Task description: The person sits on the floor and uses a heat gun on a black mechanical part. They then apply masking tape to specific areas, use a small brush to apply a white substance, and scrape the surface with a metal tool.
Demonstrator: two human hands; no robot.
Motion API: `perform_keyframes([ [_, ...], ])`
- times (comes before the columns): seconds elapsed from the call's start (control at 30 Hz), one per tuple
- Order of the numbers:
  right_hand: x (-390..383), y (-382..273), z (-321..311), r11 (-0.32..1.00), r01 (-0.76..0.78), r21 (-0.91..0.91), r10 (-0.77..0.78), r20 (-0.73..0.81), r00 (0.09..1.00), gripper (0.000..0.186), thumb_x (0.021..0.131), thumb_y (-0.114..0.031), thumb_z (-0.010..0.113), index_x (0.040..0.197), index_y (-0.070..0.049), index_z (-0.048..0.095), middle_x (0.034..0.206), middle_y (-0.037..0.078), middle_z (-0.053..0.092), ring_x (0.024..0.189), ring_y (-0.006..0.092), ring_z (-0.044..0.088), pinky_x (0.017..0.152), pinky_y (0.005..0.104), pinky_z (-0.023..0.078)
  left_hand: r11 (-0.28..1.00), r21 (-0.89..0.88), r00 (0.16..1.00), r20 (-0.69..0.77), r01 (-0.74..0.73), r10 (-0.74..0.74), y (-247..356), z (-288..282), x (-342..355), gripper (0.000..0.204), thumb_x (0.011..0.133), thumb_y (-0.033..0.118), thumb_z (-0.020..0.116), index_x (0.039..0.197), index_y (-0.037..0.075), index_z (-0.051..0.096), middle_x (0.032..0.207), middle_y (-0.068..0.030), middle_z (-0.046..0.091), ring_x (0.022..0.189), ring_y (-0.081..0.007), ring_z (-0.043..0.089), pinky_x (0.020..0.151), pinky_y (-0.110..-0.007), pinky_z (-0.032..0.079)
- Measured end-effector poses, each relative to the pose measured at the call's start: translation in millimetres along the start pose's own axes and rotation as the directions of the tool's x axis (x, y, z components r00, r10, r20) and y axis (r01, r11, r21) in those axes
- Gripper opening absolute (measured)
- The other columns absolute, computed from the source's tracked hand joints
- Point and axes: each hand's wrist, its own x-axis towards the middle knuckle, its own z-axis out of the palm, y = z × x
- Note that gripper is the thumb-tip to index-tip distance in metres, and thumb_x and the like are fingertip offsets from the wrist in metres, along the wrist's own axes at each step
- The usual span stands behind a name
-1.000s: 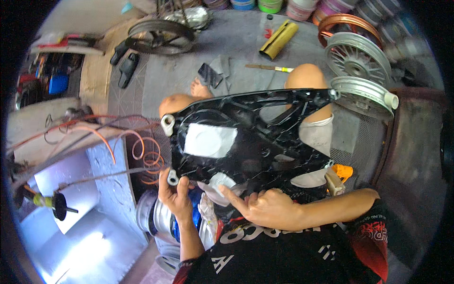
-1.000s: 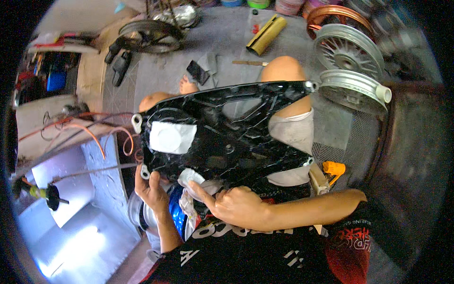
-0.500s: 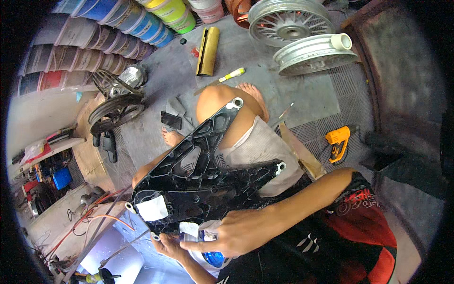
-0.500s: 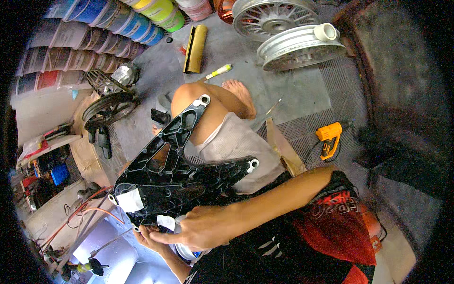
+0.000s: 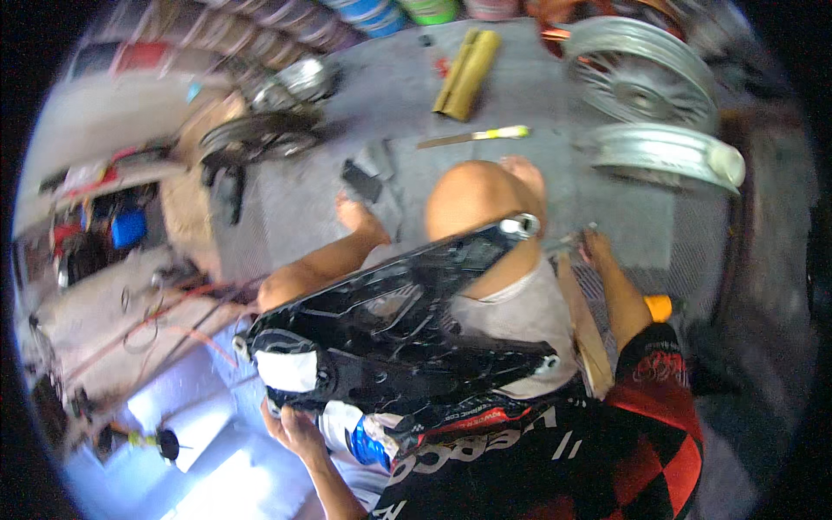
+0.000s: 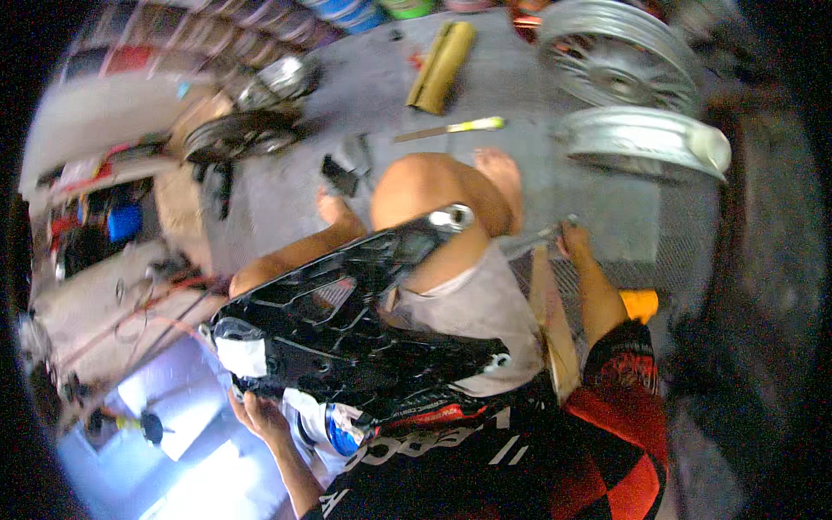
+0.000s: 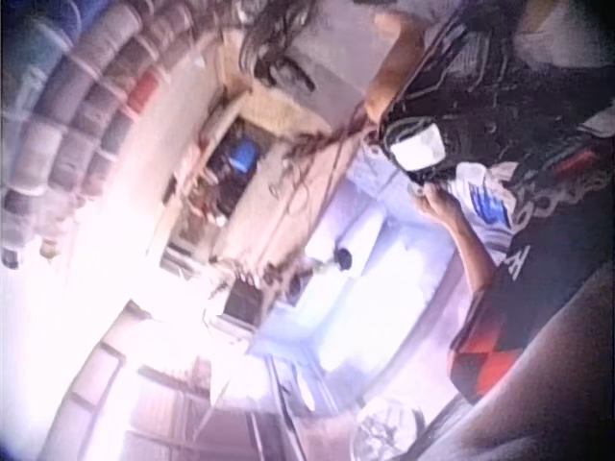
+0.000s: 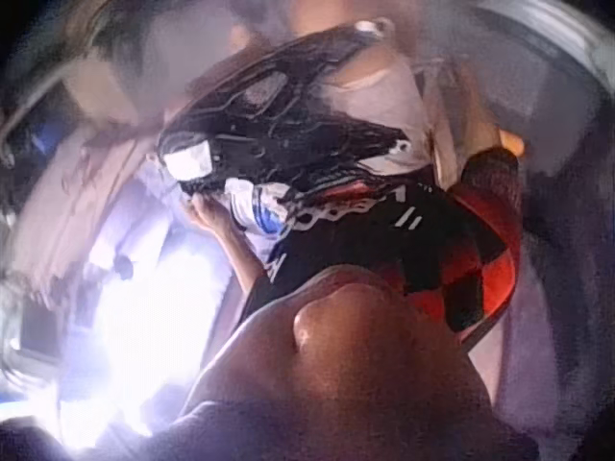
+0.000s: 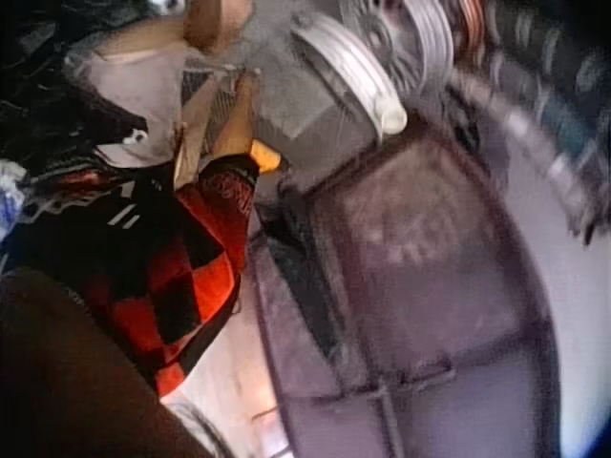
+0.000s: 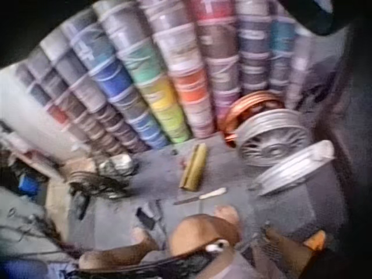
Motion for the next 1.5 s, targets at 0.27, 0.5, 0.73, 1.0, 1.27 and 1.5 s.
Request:
perform_keyframes([
  [0.27,-6,4,23,0.996,0.088,-0.036,-0.077,0.227,0.971,0.025,0.097,-0.027,0.061,0.082,-0.006,0.059,0.064,0.006,0.058,0.046,0.0168,0.052,0.036,0.0302,0.039,0.999,-0.053,0.995,0.095,-0.004,0.01,14,-6,-2,0.049,0.085,0.027,0.074,0.118,-0.003,0.055,0.085,-0.0052,0.058,0.065,-0.0115,0.055,0.052,-0.025,0.046],
  [0.5,-5,6,28,0.983,0.181,-0.034,-0.168,0.234,0.957,0.023,0.097,-0.024,0.061,0.084,-0.005,0.059,0.067,0.006,0.059,0.05,0.0155,0.054,0.039,0.0293,0.042,1.0,0.018,0.995,0.1,0.002,-0.004,9,-5,3,0.048,0.082,0.025,0.079,0.117,-0.001,0.059,0.086,0.0002,0.055,0.063,-0.0058,0.052,0.052,-0.021,0.042],
  [0.73,-35,-19,4,0.933,0.353,-0.071,-0.332,0.207,0.92,0.02,0.096,-0.021,0.061,0.085,-0.005,0.059,0.071,0.006,0.061,0.054,0.0141,0.055,0.042,0.0285,0.045,0.997,0.058,0.986,0.16,-0.047,0.038,9,0,5,0.035,0.081,0.014,0.077,0.107,-0.002,0.061,0.089,0.0,0.056,0.076,-0.0062,0.052,0.063,-0.02,0.042],
  [1.0,-167,-119,-61,0.569,0.706,-0.422,-0.627,0.332,0.704,0.015,0.095,-0.015,0.063,0.086,-0.004,0.057,0.076,0.005,0.062,0.064,0.0113,0.059,0.049,0.0263,0.05,0.982,-0.101,0.95,0.254,-0.158,0.179,-10,7,13,0.033,0.081,0.018,0.078,0.101,0.0,0.058,0.084,0.0018,0.051,0.074,-0.0074,0.047,0.065,-0.021,0.038],
  [1.27,-440,-196,-20,0.341,0.936,-0.082,-0.921,0.168,0.351,0.027,0.097,-0.004,0.058,0.122,0.0,0.05,0.096,0.012,0.062,0.074,0.0168,0.064,0.054,0.0241,0.054,0.957,-0.11,0.926,0.247,-0.267,0.287,-16,11,18,0.034,0.077,0.015,0.079,0.099,-0.003,0.062,0.084,-0.0051,0.061,0.075,-0.0093,0.056,0.067,-0.024,0.047],
  [1.5,-544,-200,50,0.555,0.457,0.696,-0.787,0.617,0.015,0.039,0.092,-0.007,0.058,0.127,0.005,0.047,0.094,0.009,0.054,0.09,0.0188,0.057,0.058,0.0211,0.048,0.961,-0.135,0.938,0.219,-0.242,0.268,-23,10,14,0.035,0.077,0.014,0.081,0.099,-0.004,0.061,0.082,-0.0054,0.061,0.072,-0.0084,0.055,0.065,-0.024,0.047],
])
